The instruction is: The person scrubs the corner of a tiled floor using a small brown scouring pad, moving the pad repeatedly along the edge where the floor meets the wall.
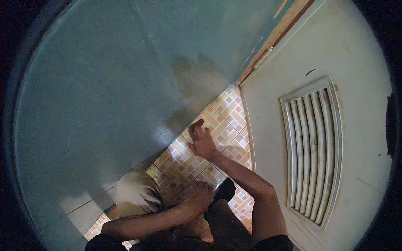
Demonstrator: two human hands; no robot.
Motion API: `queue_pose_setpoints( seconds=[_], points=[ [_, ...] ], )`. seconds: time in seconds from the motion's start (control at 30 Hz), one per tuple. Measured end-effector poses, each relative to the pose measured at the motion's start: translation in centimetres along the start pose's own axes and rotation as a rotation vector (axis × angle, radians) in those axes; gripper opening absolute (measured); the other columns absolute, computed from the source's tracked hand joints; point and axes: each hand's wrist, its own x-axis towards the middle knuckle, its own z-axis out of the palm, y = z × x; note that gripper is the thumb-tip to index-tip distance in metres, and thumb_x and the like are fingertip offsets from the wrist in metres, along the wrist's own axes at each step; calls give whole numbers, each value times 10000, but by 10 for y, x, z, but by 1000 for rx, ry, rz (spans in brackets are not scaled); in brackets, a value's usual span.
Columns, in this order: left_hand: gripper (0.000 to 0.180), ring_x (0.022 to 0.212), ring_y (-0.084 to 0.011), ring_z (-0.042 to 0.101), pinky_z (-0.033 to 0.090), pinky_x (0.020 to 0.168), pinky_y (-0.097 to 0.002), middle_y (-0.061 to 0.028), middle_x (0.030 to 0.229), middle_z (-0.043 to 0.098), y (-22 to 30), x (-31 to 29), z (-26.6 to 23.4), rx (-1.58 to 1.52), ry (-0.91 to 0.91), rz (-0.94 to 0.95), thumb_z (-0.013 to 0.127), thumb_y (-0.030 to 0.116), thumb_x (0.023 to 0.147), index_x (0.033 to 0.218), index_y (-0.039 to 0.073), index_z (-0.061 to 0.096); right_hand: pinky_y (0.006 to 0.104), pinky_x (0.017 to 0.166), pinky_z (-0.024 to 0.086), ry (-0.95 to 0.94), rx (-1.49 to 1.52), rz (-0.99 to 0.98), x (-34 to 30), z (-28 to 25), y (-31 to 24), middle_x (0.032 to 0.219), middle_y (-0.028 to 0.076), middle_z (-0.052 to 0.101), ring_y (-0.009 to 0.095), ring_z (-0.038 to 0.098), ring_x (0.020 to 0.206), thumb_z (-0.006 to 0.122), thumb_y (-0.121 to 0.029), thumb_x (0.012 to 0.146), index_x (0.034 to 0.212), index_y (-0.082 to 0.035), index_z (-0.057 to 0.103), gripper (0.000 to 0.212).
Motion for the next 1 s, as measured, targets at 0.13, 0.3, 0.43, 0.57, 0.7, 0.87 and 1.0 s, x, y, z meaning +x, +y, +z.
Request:
queue_pose_setpoints(
  seconds=[0.13,0.3,0.43,0.57,0.7,0.87,1.0],
  points=[
    [368,1018,-319,625,459,920,-454,-167,1046,666,-21,14,-32,-371,-442,127,630,185,833,1137,-23,607,626,1008,354,3,-75,-4,-2,14,3,1427,231,388,383,389,1337,594,-416,914,1478,16,370,745],
    [337,1052,-320,613,446,914,-455,-189,1058,660,-25,19,-40,-456,-547,76,610,195,859,1117,-22,618,617,985,376,34,-77,105,12,-4,19,1419,224,386,376,371,1355,628,-387,888,1460,-3,386,730],
    [310,1046,-318,617,449,900,-478,-191,1050,665,-20,17,-40,-489,-421,-53,580,184,884,1117,-16,625,613,967,387,70,-77,77,8,-4,15,1388,235,386,384,365,1346,646,-382,878,1425,6,405,712],
    [303,1034,-320,628,452,902,-497,-197,1043,674,-27,22,-44,-479,-531,64,554,181,908,1133,-6,630,616,963,391,14,-132,71,6,8,3,1382,252,376,401,365,1331,663,-385,873,1411,22,406,723],
    [289,999,-318,641,467,880,-489,-187,1026,681,-21,21,-28,-545,-547,-9,556,191,905,1104,3,648,621,963,391,53,-113,68,8,4,2,1375,248,384,400,369,1323,648,-410,883,1428,24,394,742],
    [292,981,-309,647,487,868,-444,-178,1019,683,-30,34,-55,-563,-604,-89,582,209,882,1078,6,656,633,975,372,44,-191,72,0,10,-4,1334,243,407,402,387,1296,599,-424,899,1422,18,409,711],
    [275,972,-303,645,497,841,-428,-182,1006,680,-26,27,-52,-553,-532,-75,591,190,857,1048,5,658,618,980,365,13,-175,134,6,7,-4,1333,236,412,398,405,1276,606,-399,893,1418,19,413,698]
  ],
)
